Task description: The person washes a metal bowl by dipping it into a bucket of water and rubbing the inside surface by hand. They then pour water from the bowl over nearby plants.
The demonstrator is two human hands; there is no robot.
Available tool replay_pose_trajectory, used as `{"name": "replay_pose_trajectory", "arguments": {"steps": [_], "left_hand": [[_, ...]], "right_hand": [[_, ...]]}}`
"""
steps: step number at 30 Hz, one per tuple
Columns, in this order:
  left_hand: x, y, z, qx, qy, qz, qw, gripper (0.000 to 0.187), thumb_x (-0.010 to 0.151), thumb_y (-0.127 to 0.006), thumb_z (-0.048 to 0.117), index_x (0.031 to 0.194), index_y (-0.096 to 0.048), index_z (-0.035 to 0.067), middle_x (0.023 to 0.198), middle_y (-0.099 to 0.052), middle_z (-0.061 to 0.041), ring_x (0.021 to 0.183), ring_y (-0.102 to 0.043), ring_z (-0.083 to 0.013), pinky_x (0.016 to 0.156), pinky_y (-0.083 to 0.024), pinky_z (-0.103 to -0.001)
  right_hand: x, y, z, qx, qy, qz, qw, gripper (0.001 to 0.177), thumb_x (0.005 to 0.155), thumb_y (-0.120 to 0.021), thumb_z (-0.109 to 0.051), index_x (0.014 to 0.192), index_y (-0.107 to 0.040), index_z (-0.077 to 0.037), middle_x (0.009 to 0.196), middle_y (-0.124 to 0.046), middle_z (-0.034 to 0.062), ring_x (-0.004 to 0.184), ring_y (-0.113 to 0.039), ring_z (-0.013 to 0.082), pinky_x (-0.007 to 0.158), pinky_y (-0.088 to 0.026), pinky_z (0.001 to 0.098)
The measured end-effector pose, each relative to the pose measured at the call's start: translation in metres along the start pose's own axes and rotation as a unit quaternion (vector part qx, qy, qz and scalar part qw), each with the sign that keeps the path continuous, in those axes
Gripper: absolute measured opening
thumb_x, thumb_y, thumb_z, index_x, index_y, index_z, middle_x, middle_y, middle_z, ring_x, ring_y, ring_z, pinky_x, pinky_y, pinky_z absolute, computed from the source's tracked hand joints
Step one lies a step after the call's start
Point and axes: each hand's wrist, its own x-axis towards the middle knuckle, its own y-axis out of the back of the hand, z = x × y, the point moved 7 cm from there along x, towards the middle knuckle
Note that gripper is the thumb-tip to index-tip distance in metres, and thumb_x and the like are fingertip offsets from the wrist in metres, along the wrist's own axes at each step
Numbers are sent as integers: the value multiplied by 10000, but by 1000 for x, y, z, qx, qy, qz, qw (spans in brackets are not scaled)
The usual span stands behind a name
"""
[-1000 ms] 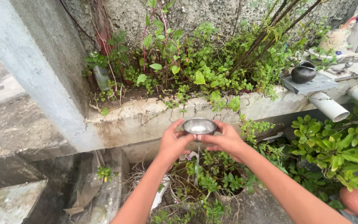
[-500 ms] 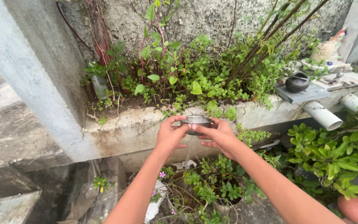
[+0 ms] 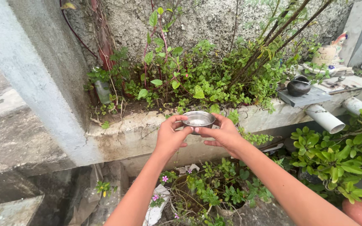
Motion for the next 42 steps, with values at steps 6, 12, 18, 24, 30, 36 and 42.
{"name": "replay_pose_trajectory", "arguments": {"steps": [6, 12, 18, 24, 30, 36, 42], "left_hand": [[-2, 1, 7, -12, -25, -8, 1000, 351, 800, -752, 152, 1143, -707, 94, 1219, -751, -78, 831, -707, -117, 536, -613, -290], [-2, 3, 12, 5, -45, -18, 999, 337, 853, -763, 213, 1168, -711, 103, 1043, -782, -99, 854, -732, -115, 562, -618, -276], [-2, 3, 15, 30, -31, -8, 999, 381, 870, -765, 257, 1219, -716, 115, 940, -787, -87, 780, -708, -117, 558, -607, -272], [0, 3, 21, 31, -37, -14, 999, 401, 875, -767, 293, 1237, -713, 128, 905, -772, -91, 736, -680, -100, 533, -583, -271], [-1, 7, 26, 39, -38, 10, 998, 411, 851, -774, 295, 1221, -718, 126, 906, -782, -72, 684, -681, -95, 513, -576, -270], [0, 7, 23, 22, -51, -5, 998, 396, 854, -775, 267, 1216, -710, 119, 943, -781, -81, 686, -677, -82, 505, -564, -252], [2, 7, 24, 15, -96, -16, 995, 371, 842, -781, 182, 1189, -704, 78, 1115, -790, -103, 693, -676, -74, 498, -550, -241]], "right_hand": [[1, -3, -4, 12, 12, -3, 1000, 963, 705, -857, -171, 1515, -353, -40, 1277, -642, 94, 1029, -720, 221, 777, -659, 386], [6, -3, -3, 18, 5, -9, 1000, 818, 734, -839, -268, 1435, -504, -12, 1181, -681, 115, 981, -686, 206, 756, -646, 370], [7, 0, 2, 33, -11, 8, 999, 732, 752, -835, -317, 1344, -515, -29, 1173, -662, 91, 956, -671, 200, 759, -653, 376], [8, 3, 0, 11, -24, 21, 999, 675, 760, -829, -358, 1281, -550, -31, 1097, -644, 89, 935, -656, 182, 726, -655, 354], [8, 3, -2, -4, -27, 27, 999, 717, 749, -832, -388, 1308, -529, -56, 1094, -641, 73, 926, -651, 158, 707, -634, 333], [11, 3, 0, -8, -26, 26, 999, 840, 746, -831, -382, 1426, -449, -69, 1135, -646, 40, 963, -637, 150, 721, -615, 341], [13, 2, 0, -22, -14, 15, 1000, 881, 719, -854, -335, 1475, -507, -45, 1154, -653, 70, 975, -635, 156, 733, -611, 343]]}}
